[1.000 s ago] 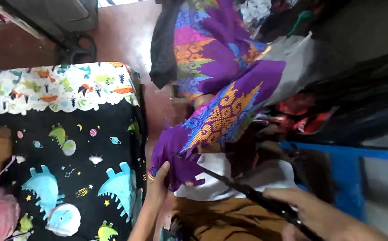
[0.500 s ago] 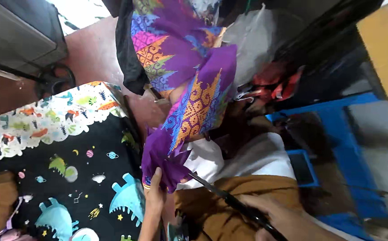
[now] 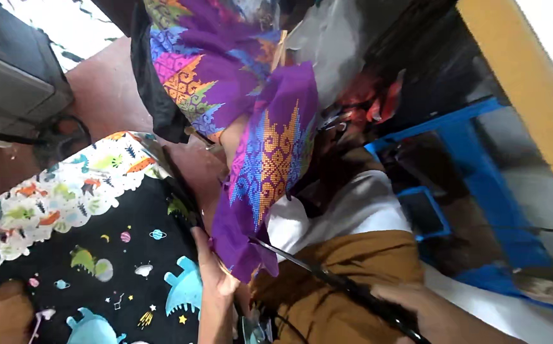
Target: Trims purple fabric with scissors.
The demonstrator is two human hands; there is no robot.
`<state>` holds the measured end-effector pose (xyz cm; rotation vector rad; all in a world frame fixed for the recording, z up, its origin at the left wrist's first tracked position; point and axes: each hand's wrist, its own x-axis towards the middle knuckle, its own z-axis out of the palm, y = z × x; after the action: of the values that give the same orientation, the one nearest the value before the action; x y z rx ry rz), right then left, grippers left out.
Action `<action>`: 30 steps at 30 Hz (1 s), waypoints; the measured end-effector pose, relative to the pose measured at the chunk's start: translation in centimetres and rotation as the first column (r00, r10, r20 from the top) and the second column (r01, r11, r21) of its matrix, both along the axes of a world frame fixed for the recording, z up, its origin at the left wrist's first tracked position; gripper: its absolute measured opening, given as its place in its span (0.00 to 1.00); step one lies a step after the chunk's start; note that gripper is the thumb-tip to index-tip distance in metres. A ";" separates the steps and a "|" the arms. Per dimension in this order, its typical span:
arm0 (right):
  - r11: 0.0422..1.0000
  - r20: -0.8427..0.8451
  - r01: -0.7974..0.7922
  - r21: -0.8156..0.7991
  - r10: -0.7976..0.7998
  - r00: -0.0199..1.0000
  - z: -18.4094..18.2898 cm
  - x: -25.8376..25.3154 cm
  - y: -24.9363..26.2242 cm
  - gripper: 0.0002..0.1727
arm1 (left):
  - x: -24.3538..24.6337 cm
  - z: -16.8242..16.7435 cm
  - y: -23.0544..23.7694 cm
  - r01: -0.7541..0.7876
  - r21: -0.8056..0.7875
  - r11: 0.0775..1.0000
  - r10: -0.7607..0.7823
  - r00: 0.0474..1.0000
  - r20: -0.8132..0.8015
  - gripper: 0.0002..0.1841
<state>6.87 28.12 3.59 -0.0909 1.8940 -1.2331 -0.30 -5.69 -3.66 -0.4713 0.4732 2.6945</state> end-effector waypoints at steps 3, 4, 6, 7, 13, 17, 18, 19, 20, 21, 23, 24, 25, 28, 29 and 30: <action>0.999 0.030 0.048 -0.012 -0.047 0.998 0.4 0.9 0.6 0.37 | -0.1 1.3 1.8 -0.023 -0.338 0.941 0.025 1.000 0.002 0.12; 0.997 0.048 0.074 -0.027 -0.073 0.996 0.4 1.3 0.8 0.37 | -0.2 1.2 2.4 -0.047 -0.414 0.909 0.045 0.999 -0.015 0.13; 0.988 0.076 0.144 -0.062 -0.139 0.987 0.5 1.9 0.9 0.37 | -0.7 0.9 3.5 -0.081 -0.454 0.887 0.061 0.996 -0.059 0.14; 0.980 0.083 0.181 -0.078 -0.175 0.981 0.6 2.2 0.8 0.36 | -0.9 0.7 4.1 -0.092 -0.459 0.884 0.064 0.995 -0.076 0.15; 0.945 0.090 0.280 -0.168 -0.268 0.959 0.4 3.5 0.2 0.39 | -2.5 0.2 6.7 -0.077 -0.414 0.907 0.037 0.994 -0.105 0.11; 0.912 0.148 0.358 -0.200 -0.333 0.931 0.5 3.7 -0.9 0.40 | -3.5 0.2 7.7 -0.075 -0.414 0.907 0.004 0.986 -0.169 0.09; 0.888 0.173 0.390 -0.243 -0.356 0.918 0.6 3.6 -1.2 0.39 | -3.8 0.3 8.0 -0.090 -0.421 0.903 0.015 0.984 -0.179 0.08; 0.858 0.199 0.419 -0.298 -0.373 0.906 0.7 3.4 -1.6 0.38 | -4.1 0.4 8.3 -0.107 -0.433 0.895 0.026 0.982 -0.189 0.08; 0.830 0.219 0.443 -0.340 -0.388 0.895 0.7 3.2 -2.1 0.37 | -4.3 0.7 8.6 -0.122 -0.436 0.892 0.037 0.979 -0.198 0.07; 0.815 0.239 0.458 -0.354 -0.395 0.887 0.9 2.8 -2.7 0.38 | -4.6 0.9 8.8 -0.132 -0.435 0.891 0.042 0.977 -0.210 0.07; 0.840 0.286 0.440 -0.318 -0.357 0.889 1.8 1.5 -3.5 0.34 | -5.0 1.5 9.3 -0.157 -0.442 0.883 0.058 0.971 -0.230 0.06; 0.863 0.331 0.413 -0.292 -0.314 0.890 2.6 0.6 -3.8 0.27 | -5.0 1.7 9.4 -0.169 -0.454 0.875 0.067 0.970 -0.234 0.05; 0.880 0.358 0.393 -0.266 -0.288 0.888 3.1 0.1 -4.0 0.23 | -4.9 1.8 9.4 -0.178 -0.475 0.862 0.071 0.969 -0.235 0.05; 0.883 0.370 0.390 -0.263 -0.281 0.885 3.4 0.2 -4.1 0.22 | -3.9 1.9 9.2 -0.174 -0.497 0.850 0.068 0.972 -0.224 0.05; 0.872 0.373 0.406 -0.271 -0.294 0.880 3.3 0.6 -4.1 0.23 | -3.6 1.9 9.1 -0.165 -0.494 0.854 0.061 0.973 -0.221 0.05; 0.855 0.363 0.428 -0.293 -0.314 0.877 3.0 1.2 -3.9 0.27 | -3.3 1.9 9.1 -0.154 -0.480 0.864 0.051 0.974 -0.220 0.06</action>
<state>8.10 24.17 6.63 0.2752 1.4324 -1.7515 -3.56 3.39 -1.80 -0.3623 1.2509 2.7177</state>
